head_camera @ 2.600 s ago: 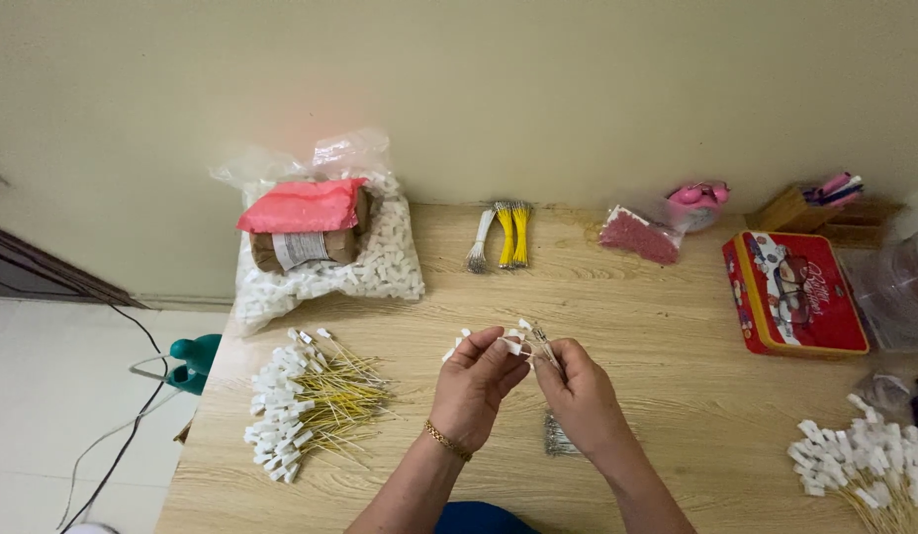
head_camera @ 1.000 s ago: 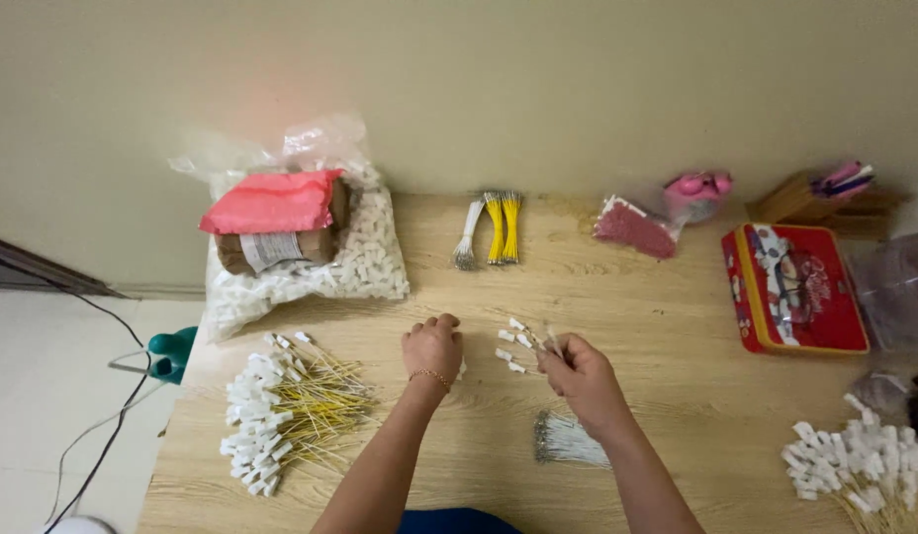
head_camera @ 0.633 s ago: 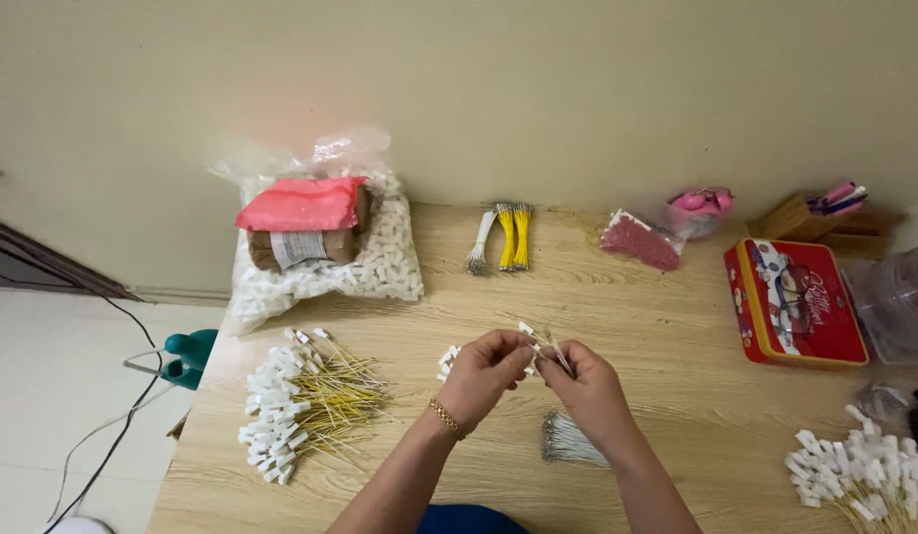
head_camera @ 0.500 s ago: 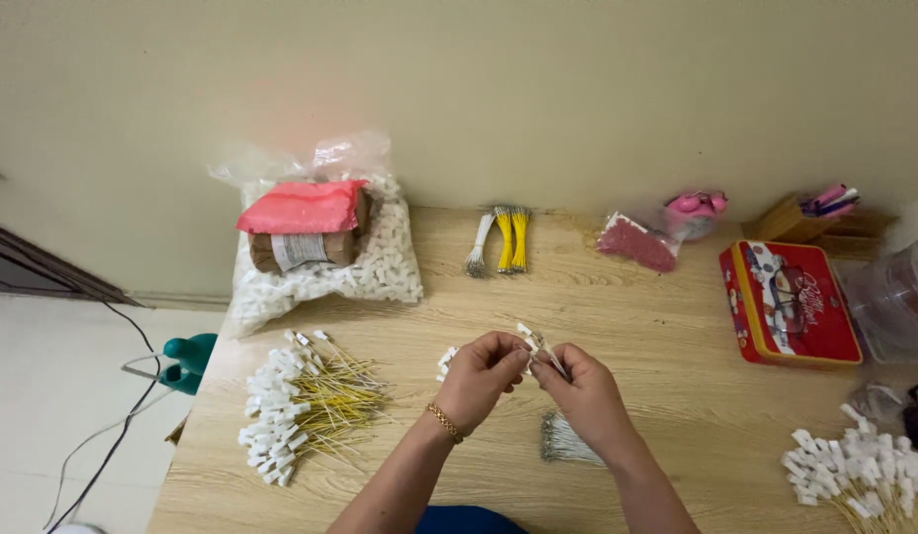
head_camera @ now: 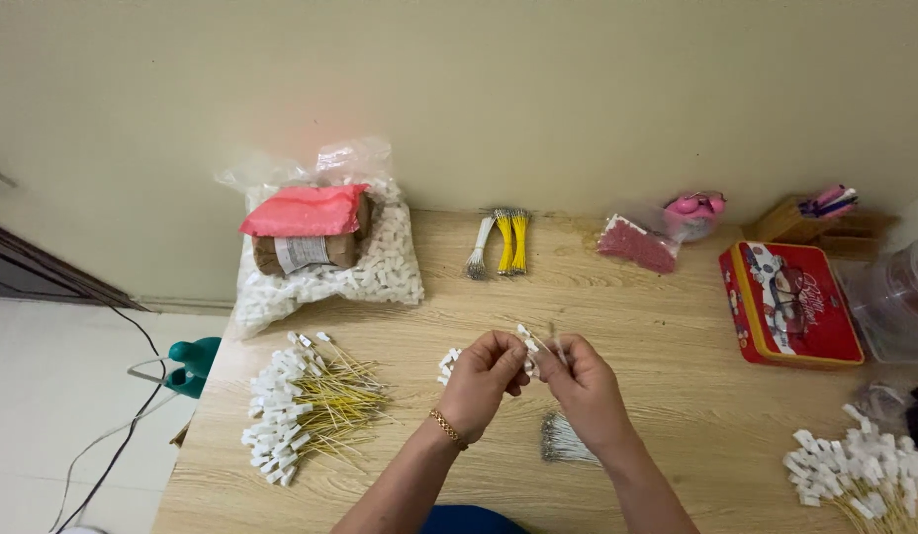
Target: Sorting and assembling small white plastic components by inserting metal wire leads into them on a wooden desk.
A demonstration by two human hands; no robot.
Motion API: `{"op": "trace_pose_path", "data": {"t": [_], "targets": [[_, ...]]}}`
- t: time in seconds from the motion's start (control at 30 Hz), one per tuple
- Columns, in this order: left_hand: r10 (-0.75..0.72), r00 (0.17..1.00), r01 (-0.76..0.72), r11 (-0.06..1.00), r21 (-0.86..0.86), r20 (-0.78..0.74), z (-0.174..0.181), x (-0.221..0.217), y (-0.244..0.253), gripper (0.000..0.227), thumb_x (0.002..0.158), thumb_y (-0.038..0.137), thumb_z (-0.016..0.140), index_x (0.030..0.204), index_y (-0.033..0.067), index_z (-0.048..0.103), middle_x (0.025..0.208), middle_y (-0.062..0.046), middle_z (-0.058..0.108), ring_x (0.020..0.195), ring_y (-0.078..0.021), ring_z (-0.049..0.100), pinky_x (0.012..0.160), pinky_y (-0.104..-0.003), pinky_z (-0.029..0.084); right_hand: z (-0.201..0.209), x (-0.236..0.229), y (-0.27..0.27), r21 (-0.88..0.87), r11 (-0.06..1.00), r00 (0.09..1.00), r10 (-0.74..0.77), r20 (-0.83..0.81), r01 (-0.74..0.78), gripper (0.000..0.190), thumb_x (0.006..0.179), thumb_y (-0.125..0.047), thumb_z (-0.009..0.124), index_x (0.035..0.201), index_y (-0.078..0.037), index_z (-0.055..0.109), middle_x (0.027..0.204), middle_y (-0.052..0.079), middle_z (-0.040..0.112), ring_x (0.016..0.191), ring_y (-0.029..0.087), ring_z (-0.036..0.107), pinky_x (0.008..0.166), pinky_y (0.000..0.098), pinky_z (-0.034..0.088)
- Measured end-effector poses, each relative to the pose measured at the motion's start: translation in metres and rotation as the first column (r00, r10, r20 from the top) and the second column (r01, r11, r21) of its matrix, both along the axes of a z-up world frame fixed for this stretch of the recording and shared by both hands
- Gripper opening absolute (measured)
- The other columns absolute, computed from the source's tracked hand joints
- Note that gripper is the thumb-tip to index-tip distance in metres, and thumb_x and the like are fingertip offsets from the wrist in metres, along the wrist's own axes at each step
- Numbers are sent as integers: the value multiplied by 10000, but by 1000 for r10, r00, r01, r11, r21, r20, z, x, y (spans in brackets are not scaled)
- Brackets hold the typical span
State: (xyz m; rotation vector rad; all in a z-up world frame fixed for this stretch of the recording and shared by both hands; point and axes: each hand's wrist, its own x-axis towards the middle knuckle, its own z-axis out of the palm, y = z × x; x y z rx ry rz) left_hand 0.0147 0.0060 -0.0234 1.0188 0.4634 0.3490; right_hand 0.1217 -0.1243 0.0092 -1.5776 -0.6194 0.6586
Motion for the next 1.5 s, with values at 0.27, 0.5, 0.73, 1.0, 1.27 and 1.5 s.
{"op": "trace_pose_path", "data": {"t": [0.27, 0.5, 0.73, 1.0, 1.27, 1.5], "targets": [[88, 996, -93, 979, -184, -32, 22, -3, 4, 191, 981, 138, 622, 1166, 92, 639, 916, -22, 694, 791, -115, 661, 716, -282, 582, 24, 1, -4, -209, 977, 997, -33, 71, 47, 145, 960, -175, 676, 937, -38, 718, 688, -48, 545, 613, 48, 450, 533, 248, 393], [161, 987, -140, 872, -469, 5, 8, -4, 7, 192, 982, 205, 680, 1099, 58, 638, 908, -63, 702, 835, -193, 710, 767, -353, 610, 45, -13, -3, -293, 955, 988, 2, 157, 44, 155, 931, -206, 701, 946, -53, 725, 651, -23, 577, 586, 58, 479, 527, 257, 428], [125, 992, -103, 861, -498, 9, 14, -4, 4, 173, 965, 201, 689, 1056, 68, 627, 901, -69, 709, 835, -210, 725, 774, -367, 623, 51, -15, -3, -258, 963, 960, -1, 279, 75, 183, 907, -218, 717, 983, -52, 725, 688, -7, 670, 602, 61, 561, 550, 258, 478], [90, 996, -79, 830, -553, -6, 27, -8, 1, 201, 987, 259, 660, 998, 64, 613, 917, -95, 720, 852, -204, 739, 762, -337, 621, 51, -16, -4, -341, 930, 945, -19, 328, 137, 212, 885, -234, 730, 1019, -69, 724, 761, 37, 725, 641, 103, 658, 597, 274, 545], [85, 996, -90, 844, -529, -33, 21, -7, -1, 214, 985, 268, 661, 994, 59, 614, 929, -101, 731, 843, -206, 737, 765, -339, 637, 54, -21, 3, -291, 954, 936, 31, 349, 77, 191, 889, -213, 722, 1014, -70, 731, 845, 35, 732, 685, 117, 682, 609, 295, 554], [125, 990, -139, 873, -467, -61, 25, -5, 1, 198, 979, 226, 674, 1013, 37, 625, 910, -122, 737, 827, -219, 743, 752, -349, 632, 40, -16, 3, -319, 946, 949, 42, 314, 63, 182, 911, -150, 689, 1058, -44, 678, 864, 73, 716, 694, 185, 659, 620, 332, 539]]}}
